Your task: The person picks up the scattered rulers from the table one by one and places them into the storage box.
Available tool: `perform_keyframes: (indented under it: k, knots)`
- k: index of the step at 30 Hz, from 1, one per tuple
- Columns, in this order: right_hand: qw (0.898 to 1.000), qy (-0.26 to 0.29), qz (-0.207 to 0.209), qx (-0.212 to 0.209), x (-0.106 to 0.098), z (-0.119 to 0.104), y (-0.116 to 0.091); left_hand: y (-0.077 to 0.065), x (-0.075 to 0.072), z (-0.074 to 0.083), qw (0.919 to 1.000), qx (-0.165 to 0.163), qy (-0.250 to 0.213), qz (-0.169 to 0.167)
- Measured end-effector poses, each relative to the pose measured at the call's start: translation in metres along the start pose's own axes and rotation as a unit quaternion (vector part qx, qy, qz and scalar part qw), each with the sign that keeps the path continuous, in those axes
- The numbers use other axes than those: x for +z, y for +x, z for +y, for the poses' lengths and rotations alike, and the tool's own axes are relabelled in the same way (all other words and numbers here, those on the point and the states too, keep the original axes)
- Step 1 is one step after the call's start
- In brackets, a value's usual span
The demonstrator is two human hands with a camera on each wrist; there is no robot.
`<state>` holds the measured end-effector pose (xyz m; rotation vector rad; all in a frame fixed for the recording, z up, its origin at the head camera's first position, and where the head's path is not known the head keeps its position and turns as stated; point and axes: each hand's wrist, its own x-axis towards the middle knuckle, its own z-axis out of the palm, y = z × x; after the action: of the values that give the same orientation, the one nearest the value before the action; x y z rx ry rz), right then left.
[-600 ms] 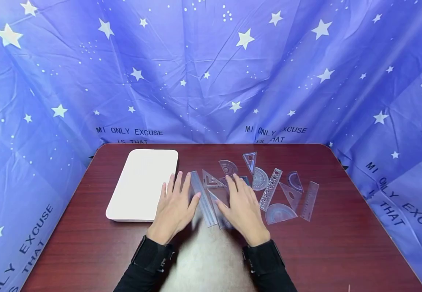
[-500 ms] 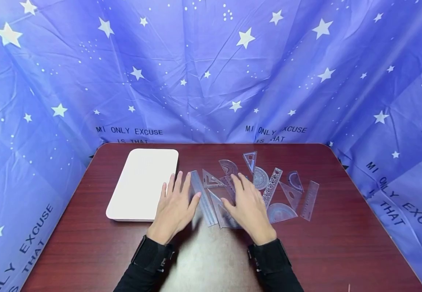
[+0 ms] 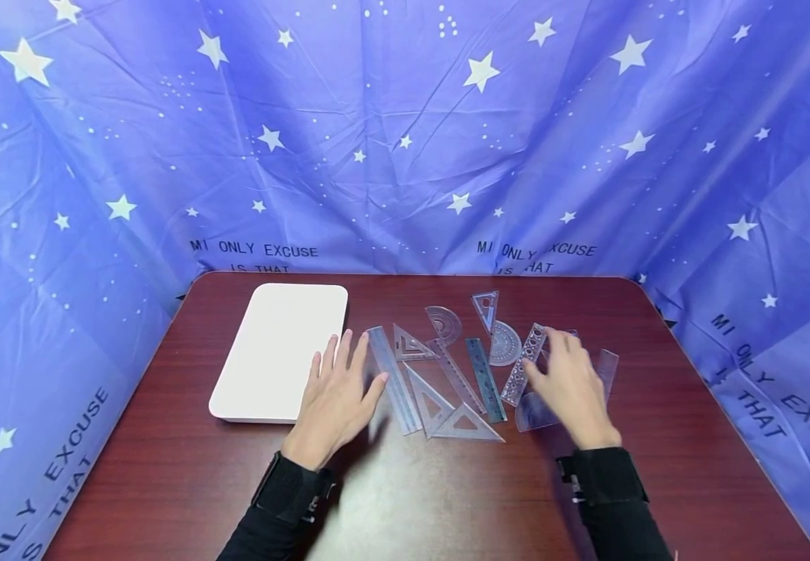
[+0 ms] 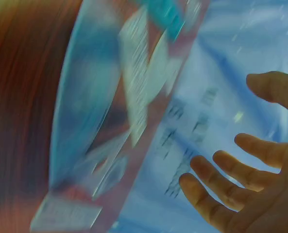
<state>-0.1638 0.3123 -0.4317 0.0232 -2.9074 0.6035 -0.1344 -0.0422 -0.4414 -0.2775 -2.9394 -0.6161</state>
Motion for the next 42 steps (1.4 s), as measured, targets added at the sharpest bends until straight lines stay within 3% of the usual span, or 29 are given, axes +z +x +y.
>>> perform_keyframes:
  k: [8, 13, 19, 25, 32, 35, 42]
  knots:
    - [0.994, -0.003, -0.040, 0.099, -0.019, 0.080, 0.011, 0.001, -0.001, 0.001, 1.0000, 0.004, -0.007, -0.001]
    - [0.980, -0.012, -0.099, 0.175, -0.020, 0.109, 0.015, 0.001, -0.001, 0.002, 1.0000, 0.005, -0.007, -0.001]
    - [0.953, -0.020, -0.166, 0.254, -0.020, 0.115, 0.020, 0.001, -0.002, 0.002, 0.9999, 0.012, -0.005, 0.005]
    - [0.940, -0.010, -0.200, 0.277, -0.024, 0.110, 0.024, 0.000, -0.003, 0.001, 0.9999, 0.011, -0.005, 0.010]
    - [0.925, -0.017, -0.209, 0.317, -0.023, 0.107, 0.027, -0.002, -0.002, 0.000, 0.9998, 0.009, -0.011, 0.010]
    - [0.925, -0.017, -0.205, 0.320, -0.021, 0.110, 0.027, -0.003, -0.002, 0.000, 0.9998, 0.007, -0.015, 0.010]
    - [0.945, -0.016, -0.177, 0.274, -0.019, 0.122, 0.027, -0.003, -0.002, -0.001, 0.9996, 0.010, -0.016, 0.023]
